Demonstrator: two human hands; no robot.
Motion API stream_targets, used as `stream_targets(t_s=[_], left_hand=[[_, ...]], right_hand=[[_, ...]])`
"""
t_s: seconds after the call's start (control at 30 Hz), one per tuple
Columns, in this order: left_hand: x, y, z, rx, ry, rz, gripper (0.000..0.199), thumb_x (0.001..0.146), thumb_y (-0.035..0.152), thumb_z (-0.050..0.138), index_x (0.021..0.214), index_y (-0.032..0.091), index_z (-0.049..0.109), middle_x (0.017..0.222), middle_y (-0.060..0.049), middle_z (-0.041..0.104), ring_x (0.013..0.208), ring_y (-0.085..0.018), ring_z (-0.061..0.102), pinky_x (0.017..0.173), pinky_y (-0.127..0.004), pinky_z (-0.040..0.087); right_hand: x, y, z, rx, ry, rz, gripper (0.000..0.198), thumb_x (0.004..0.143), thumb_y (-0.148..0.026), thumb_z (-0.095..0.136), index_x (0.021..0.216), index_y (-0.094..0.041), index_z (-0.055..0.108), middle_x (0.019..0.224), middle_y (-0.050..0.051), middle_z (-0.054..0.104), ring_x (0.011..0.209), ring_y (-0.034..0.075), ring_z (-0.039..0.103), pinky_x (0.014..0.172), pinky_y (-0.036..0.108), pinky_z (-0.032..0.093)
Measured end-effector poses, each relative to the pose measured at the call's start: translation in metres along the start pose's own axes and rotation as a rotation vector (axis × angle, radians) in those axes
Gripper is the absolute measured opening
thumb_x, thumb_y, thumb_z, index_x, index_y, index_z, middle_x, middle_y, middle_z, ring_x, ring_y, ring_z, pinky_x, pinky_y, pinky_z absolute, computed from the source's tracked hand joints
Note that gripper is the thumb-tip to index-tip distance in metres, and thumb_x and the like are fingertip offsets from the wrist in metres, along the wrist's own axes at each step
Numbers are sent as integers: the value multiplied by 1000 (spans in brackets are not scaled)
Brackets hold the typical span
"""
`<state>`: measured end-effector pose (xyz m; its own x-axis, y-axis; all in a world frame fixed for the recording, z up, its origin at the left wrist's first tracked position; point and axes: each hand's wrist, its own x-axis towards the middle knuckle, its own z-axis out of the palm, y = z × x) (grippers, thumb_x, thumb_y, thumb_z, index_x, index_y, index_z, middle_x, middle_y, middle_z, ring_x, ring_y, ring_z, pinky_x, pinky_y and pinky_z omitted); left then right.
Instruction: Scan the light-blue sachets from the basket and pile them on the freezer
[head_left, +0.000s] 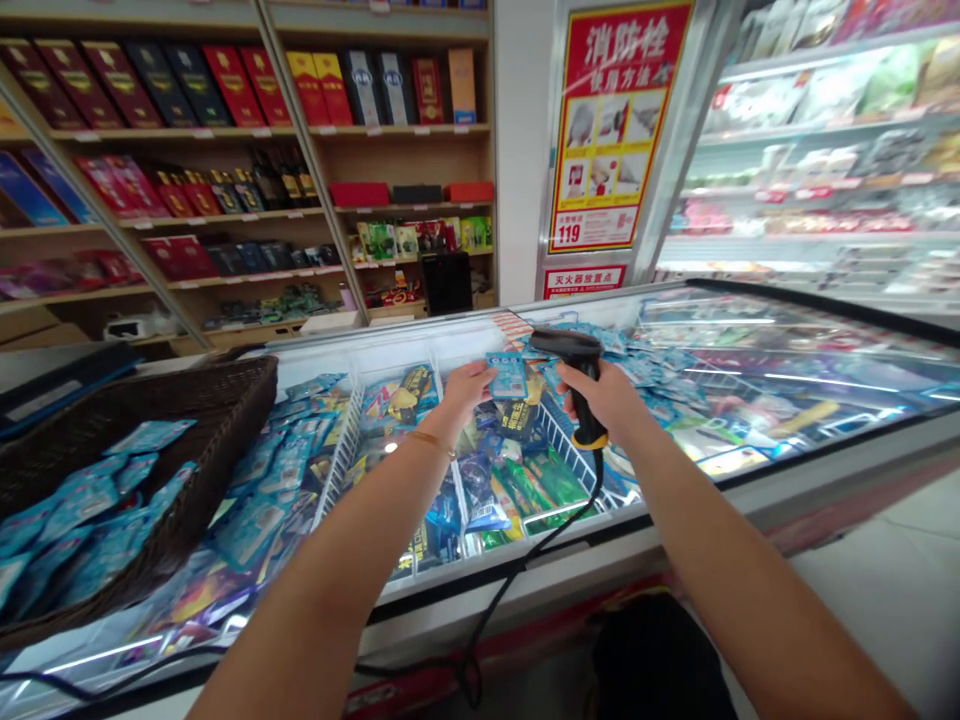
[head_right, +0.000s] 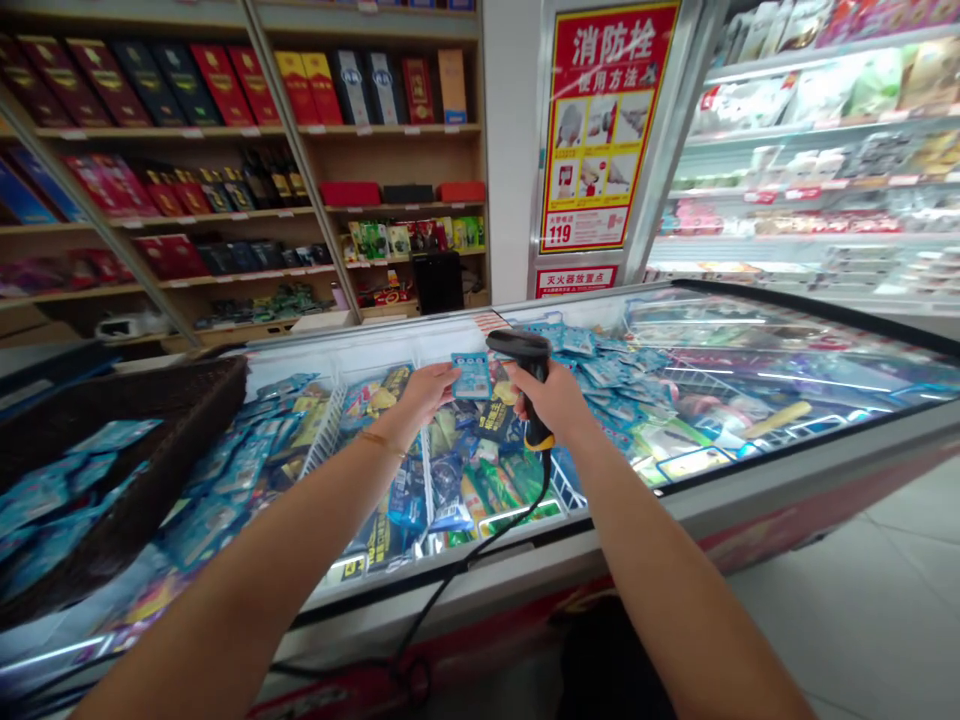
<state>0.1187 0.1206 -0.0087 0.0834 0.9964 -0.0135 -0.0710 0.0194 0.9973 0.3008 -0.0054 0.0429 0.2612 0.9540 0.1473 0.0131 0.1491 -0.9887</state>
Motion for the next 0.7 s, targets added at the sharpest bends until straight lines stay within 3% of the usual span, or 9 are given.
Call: stream_targets(t_s=[0.07,0.17,0.27,0.33,0.43,0.53,0.7], left_hand=[[-1,6,42,13,-114,-32,27,76,24,78,99,17,68,80,-4,69,70,-14,65,74,-30,53],[-4,7,103,151,-175,39,27,78,22,78,101,17,65,77,-2,65,62,-12,59,68,-28,51],[-7,1,148,372,-208,230,17,82,18,73,95,17,63,80,-2,64,67,-13,59,71,-28,51],[-10,-5,163,557,-210,400,10,84,14,70,90,16,62,88,-5,65,80,-16,61,80,-29,50],[-16,-11,168,819,-212,586,10,85,11,67,92,17,64,105,-10,64,99,-20,61,89,-31,47],[-20,-14,159,933,-212,634,15,89,15,64,103,20,66,116,-10,61,106,-22,59,91,-31,46],[-12,-9,109,914,-104,593,17,93,17,57,106,21,66,117,-12,60,108,-24,59,92,-32,46]], right_hand=[[1,-8,-22,-20,55,-6,34,74,-39,83,79,-15,60,63,2,65,41,10,56,37,21,47],[0,-15,-51,-43,120,-10,32,74,-39,82,81,-15,61,63,1,65,41,10,56,38,21,48],[-1,-18,-72,-67,153,-2,30,76,-38,81,81,-15,62,63,2,66,41,11,57,38,21,48],[-2,-17,-79,-77,170,9,27,77,-36,79,82,-15,62,63,2,66,42,11,57,38,22,48],[-2,-14,-81,-84,207,28,22,80,-32,76,82,-15,61,62,1,65,42,11,57,38,22,49],[0,-10,-74,-78,219,47,20,82,-29,75,80,-15,61,60,0,64,41,11,56,38,22,48],[8,-3,-54,-38,202,66,21,82,-26,76,78,-15,59,58,0,63,38,11,55,37,22,47]])
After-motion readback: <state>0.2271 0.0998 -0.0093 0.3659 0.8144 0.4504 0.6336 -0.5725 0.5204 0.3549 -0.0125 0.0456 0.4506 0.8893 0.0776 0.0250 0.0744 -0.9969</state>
